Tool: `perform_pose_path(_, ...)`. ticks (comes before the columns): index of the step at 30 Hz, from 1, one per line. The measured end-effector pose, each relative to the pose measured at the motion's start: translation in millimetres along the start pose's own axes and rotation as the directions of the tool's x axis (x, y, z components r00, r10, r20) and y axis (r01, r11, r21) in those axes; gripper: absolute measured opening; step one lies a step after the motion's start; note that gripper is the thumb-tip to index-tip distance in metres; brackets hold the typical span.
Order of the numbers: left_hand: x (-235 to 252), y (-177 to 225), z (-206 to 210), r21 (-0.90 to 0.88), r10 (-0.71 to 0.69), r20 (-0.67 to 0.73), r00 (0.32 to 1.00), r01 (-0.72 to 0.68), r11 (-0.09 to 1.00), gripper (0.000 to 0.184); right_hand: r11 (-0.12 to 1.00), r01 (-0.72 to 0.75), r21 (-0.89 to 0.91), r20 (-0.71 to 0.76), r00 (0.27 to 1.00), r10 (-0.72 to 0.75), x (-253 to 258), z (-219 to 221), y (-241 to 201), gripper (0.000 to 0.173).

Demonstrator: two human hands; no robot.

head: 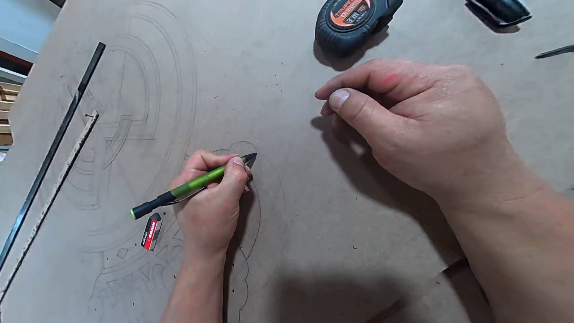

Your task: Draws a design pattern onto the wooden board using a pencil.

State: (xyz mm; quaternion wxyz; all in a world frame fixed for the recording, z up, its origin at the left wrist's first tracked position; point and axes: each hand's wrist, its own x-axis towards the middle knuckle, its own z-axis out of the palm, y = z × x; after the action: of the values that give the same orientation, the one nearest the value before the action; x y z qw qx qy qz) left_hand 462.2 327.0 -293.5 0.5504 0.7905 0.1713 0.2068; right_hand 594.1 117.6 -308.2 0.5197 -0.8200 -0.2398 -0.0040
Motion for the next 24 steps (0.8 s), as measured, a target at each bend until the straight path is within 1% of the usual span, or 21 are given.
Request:
perform_pose_path(10,0.0,-0.5,-0.4,0.019,0.008,0.001,1.0,-0.008,1.0,0.005,1.0,-0.012,-0.021,0.006,1.0,0.012,-0.2,-0.2,-0.3,0.022)
perform_pose_path(24,1.7,0.1,-4.1,0.019,0.014,0.087,0.996,-0.016,1.0,0.004,1.0,-0.02,-0.012,0.013,1.0,0.02,-0.2,-0.4,-1.0,0.021)
